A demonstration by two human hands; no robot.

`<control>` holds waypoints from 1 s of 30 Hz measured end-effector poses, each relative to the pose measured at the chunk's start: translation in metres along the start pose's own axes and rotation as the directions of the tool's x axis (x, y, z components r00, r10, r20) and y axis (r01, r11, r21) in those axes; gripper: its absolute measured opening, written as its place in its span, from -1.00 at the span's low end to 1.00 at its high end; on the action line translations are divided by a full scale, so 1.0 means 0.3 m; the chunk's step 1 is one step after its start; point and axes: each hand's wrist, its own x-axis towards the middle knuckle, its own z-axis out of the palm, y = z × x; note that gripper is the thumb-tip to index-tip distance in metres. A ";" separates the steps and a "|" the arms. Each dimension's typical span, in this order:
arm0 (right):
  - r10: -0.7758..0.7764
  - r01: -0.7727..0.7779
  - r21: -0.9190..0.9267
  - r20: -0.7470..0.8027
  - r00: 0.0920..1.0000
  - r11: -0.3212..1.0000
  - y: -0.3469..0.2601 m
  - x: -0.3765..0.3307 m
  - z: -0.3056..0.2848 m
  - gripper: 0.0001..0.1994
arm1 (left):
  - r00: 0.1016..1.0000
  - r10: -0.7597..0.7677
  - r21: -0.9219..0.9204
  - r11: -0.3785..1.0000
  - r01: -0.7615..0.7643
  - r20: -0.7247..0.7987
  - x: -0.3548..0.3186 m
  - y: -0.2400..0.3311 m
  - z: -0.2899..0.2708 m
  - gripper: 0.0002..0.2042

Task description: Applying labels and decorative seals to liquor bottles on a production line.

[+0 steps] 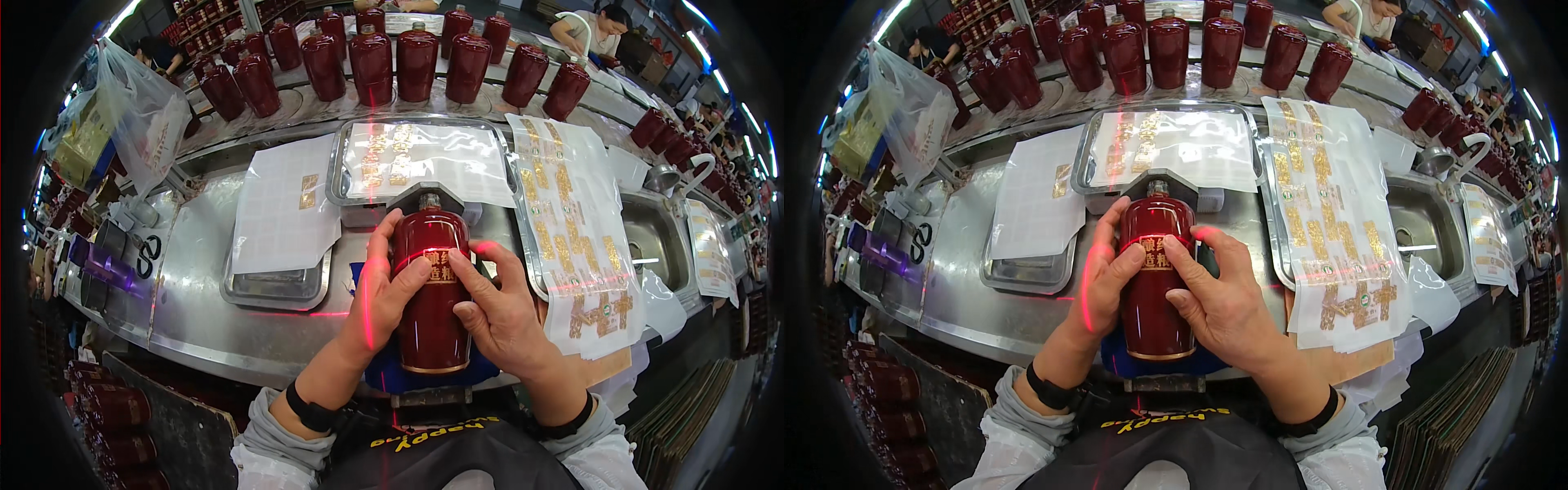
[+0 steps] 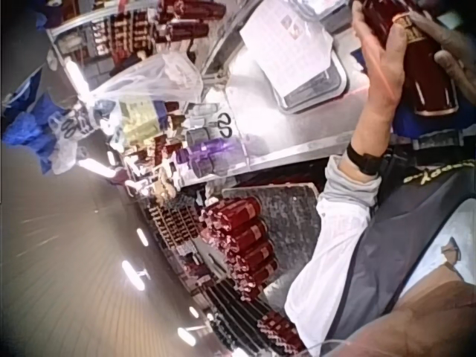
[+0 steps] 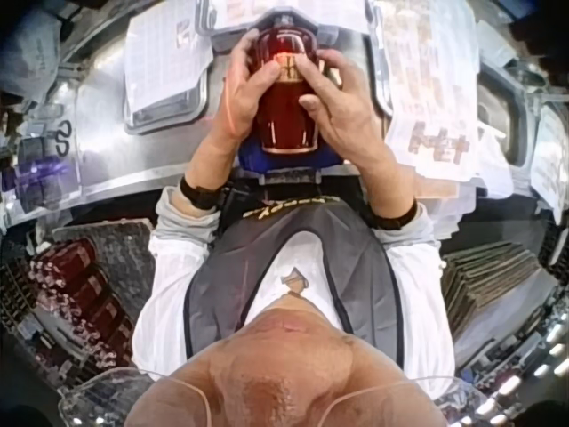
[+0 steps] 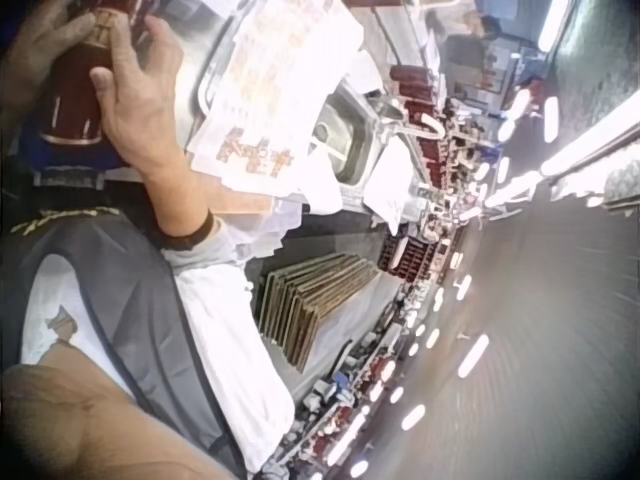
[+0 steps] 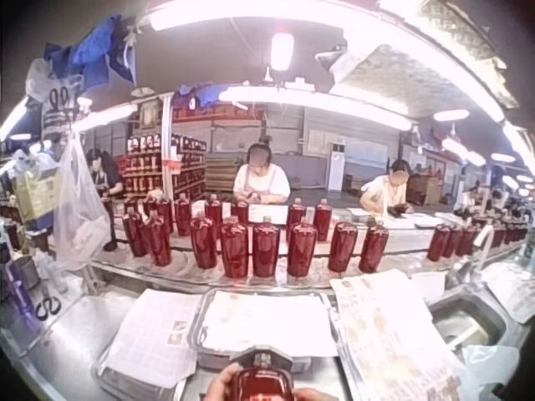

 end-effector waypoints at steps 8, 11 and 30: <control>0.056 -0.058 0.073 0.031 0.998 0.996 0.000 -0.016 -0.007 -0.47 | 1.000 0.001 -0.068 0.998 0.001 0.028 -0.011 -0.003 -0.019 -0.27; 0.025 -0.026 0.048 0.022 0.999 0.999 -0.004 -0.015 -0.001 -0.47 | 1.000 0.004 0.021 1.000 -0.005 0.024 -0.008 -0.005 -0.009 -0.23; -0.023 0.023 0.020 -0.009 1.000 1.000 0.007 -0.013 -0.003 -0.49 | 1.000 0.004 -0.018 1.000 -0.004 0.004 -0.007 -0.009 0.007 -0.21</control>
